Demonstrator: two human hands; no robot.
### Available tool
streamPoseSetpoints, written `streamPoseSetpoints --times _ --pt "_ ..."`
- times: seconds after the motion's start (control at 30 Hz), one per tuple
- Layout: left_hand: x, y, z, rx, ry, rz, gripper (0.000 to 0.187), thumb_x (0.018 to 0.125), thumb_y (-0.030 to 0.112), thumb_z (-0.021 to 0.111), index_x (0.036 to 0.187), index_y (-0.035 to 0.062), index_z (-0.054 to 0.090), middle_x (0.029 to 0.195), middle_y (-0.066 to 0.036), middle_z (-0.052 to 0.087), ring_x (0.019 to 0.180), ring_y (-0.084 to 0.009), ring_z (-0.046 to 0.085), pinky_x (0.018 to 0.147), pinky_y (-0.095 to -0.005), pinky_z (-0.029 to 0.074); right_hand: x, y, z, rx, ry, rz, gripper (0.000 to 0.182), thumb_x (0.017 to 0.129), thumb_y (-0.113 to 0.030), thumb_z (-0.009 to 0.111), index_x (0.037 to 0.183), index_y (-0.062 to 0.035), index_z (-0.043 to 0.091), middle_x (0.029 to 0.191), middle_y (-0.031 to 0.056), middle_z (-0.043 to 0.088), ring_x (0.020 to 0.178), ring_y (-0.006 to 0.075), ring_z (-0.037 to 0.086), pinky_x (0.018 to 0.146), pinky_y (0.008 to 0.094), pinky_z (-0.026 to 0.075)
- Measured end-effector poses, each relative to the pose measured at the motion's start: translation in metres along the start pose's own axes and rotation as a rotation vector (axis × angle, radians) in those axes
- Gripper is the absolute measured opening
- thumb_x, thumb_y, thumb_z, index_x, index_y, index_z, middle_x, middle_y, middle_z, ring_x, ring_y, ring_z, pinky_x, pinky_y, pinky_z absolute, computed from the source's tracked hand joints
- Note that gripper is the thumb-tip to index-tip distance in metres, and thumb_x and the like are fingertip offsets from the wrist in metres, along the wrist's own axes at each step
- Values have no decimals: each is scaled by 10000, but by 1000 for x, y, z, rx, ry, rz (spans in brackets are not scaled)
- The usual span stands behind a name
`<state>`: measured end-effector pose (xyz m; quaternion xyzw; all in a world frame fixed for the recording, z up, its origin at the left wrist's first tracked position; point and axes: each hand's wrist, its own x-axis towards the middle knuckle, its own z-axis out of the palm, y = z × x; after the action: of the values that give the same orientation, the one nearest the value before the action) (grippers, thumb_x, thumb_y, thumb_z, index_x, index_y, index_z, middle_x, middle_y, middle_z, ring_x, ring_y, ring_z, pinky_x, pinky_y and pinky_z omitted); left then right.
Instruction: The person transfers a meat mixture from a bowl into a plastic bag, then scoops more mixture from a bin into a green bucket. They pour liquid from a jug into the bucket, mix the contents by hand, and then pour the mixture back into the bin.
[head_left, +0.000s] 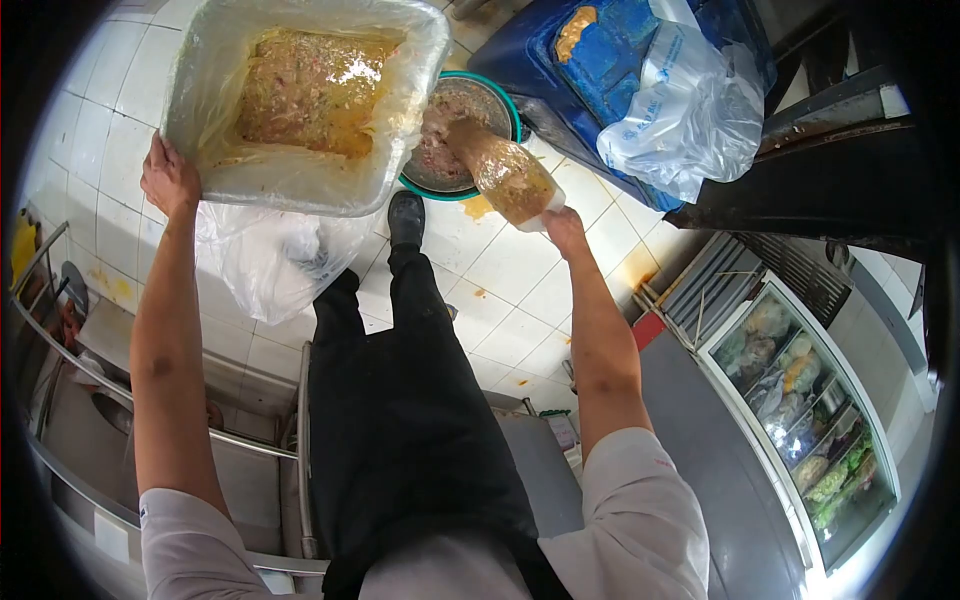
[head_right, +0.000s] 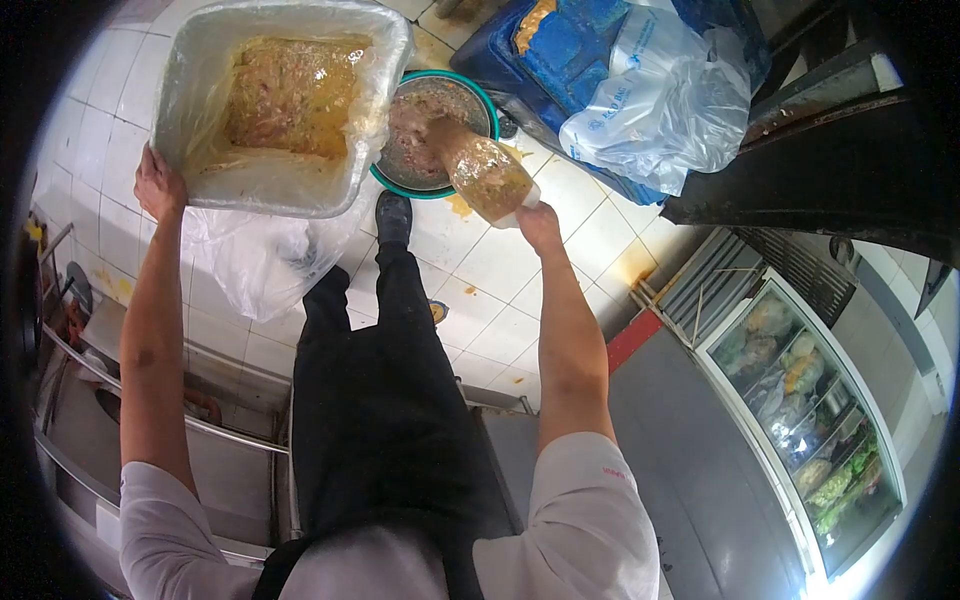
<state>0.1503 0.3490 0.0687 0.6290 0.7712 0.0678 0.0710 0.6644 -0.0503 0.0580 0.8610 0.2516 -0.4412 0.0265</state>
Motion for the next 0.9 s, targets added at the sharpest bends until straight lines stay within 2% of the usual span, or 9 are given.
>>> streamPoseSetpoints --times 0.03,0.13,0.23,0.33,0.43,0.53,0.73,0.83,0.9 --pt "0 0 0 7 2 -8 419 985 409 367 1351 265 509 1298 -95 555 1201 -353 472 1019 -444 363 3 1 0 -32 -26 -6 352 835 -226 500 993 61 630 1015 265 646 985 371 605 894 400 456" --pt "2 -3 3 4 6 15 423 986 422 361 1350 265 511 1292 -97 558 1197 -352 475 1016 -444 366 13 14 5 -307 -53 -191 279 868 -196 473 945 13 641 984 251 651 974 372 606 895 411 464" --pt "0 -2 1 -9 19 16 422 985 422 362 1345 265 518 1288 -96 561 1192 -352 479 1011 -444 372 13 12 7 -265 -8 -119 254 893 -166 433 904 -16 637 971 241 648 963 377 606 895 424 466" --pt "2 -3 3 1 16 -3 420 985 421 364 1342 268 523 1286 -94 562 1190 -347 481 1008 -441 376 11 2 -5 -714 -100 -383 306 900 -220 432 925 -3 645 1021 250 635 982 376 600 905 421 459" --pt "2 -4 4 1 0 -3 418 983 419 372 1339 265 527 1281 -95 566 1180 -343 490 1004 -441 382 2 -17 -10 -340 -85 -127 355 904 -271 427 946 -3 656 1047 256 627 994 374 595 914 421 453" --pt "3 -6 6 0 30 26 417 983 418 376 1336 259 531 1276 -102 568 1168 -344 502 1001 -441 388 3 -20 -13 -532 -104 -237 388 901 -317 439 972 -10 665 1055 258 628 1001 378 593 921 420 447" --pt "1 0 -1 -41 -7 8 413 987 409 375 1338 256 528 1284 -102 564 1195 -340 487 1012 -439 381 12 -21 -11 -598 -146 -288 422 897 -354 446 981 -4 667 1072 272 622 1015 389 587 927 417 441" --pt "0 0 -1 -56 5 10 409 987 402 378 1336 255 530 1289 -103 562 1196 -340 489 1010 -442 382 -6 -48 -20 -472 -115 -162 366 951 -287 384 1025 -67 667 1050 252 637 1028 373 604 930 444 459" --pt "1 -1 0 -40 25 22 407 985 399 381 1333 252 533 1287 -104 564 1188 -343 495 1006 -445 387 -5 -54 -21 -477 -139 -132 382 954 -298 376 1029 -67 671 1067 258 631 1038 375 598 938 442 454"
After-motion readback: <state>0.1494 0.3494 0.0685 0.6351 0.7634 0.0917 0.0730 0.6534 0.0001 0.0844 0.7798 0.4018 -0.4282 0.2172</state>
